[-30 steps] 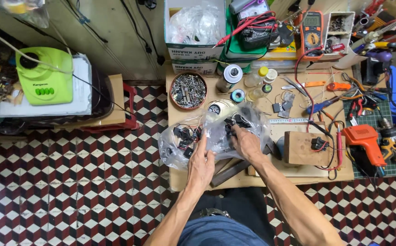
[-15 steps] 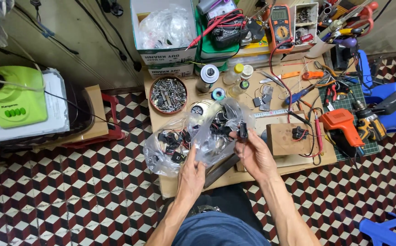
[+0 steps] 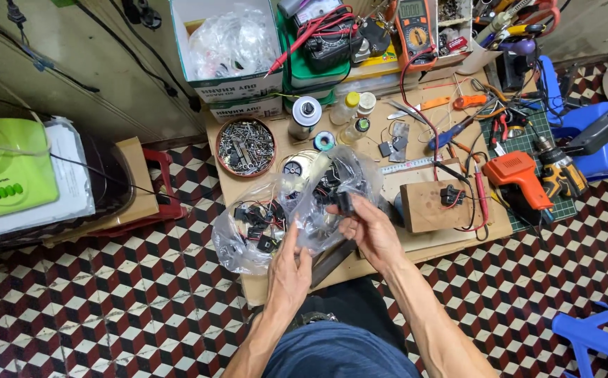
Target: Sort and inspect various small electronic components, wires, and switches from plastic bags on a workshop table.
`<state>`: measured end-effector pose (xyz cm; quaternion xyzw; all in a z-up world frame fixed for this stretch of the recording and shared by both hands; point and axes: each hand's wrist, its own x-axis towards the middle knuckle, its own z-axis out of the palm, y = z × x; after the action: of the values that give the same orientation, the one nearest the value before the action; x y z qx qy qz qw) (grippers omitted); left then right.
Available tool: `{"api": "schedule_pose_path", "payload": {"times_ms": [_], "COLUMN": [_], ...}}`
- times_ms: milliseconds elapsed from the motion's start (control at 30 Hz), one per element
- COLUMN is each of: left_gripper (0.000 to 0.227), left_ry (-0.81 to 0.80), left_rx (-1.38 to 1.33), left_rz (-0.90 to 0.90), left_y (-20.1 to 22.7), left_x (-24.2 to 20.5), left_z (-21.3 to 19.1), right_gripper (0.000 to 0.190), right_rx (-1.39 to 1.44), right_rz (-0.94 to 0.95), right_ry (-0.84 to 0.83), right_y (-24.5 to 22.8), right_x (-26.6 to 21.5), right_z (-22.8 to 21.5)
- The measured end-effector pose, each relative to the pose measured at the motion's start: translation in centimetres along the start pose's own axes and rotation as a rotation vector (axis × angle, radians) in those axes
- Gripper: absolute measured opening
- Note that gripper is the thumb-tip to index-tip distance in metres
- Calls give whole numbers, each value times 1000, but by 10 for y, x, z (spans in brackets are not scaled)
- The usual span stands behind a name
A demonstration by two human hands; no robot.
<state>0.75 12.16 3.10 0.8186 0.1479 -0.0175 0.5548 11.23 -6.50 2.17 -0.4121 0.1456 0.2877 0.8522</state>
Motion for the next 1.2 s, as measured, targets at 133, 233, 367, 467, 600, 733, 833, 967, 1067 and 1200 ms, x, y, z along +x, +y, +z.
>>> {"api": "schedule_pose_path", "payload": {"times_ms": [133, 233, 367, 467, 600, 733, 833, 967, 1067, 1200], "left_gripper": [62, 61, 60, 58, 59, 61, 65, 69, 68, 68], "left_ry": [51, -22, -116, -133, -147, -124, -125, -74, -31, -42], "left_rx": [3, -49, -73, -9, 40, 28, 26, 61, 74, 53], "left_rz": [235, 151, 138, 238, 295, 258, 39, -59, -17, -67], "left_y": [18, 42, 37, 37, 39, 27, 29, 7, 0, 14], "left_x": [-1, -1, -5, -6, -5, -4, -2, -3, -4, -1], "left_z": [0, -5, 10, 17, 19, 17, 11, 15, 19, 15], "right_gripper": [47, 43, 58, 77, 76, 53, 45, 56, 56, 48], "right_rx": [-594, -1365, -1692, -1634, -1590, -1595, -1630, -1708, -1716, -1665], "right_rz": [59, 125, -22, -178, -371, -423, -353, -271, -290, -390], "right_ry": [139, 274, 468, 522, 486, 430, 391, 366, 391, 448], "right_y": [18, 18, 3, -1, 4, 20, 17, 17, 29, 35], "right_x": [29, 42, 32, 19, 13, 36, 49, 63, 78, 81], "right_z": [-15, -39, -68, -63, -63, -79, -64, -40, -51, -67]}}
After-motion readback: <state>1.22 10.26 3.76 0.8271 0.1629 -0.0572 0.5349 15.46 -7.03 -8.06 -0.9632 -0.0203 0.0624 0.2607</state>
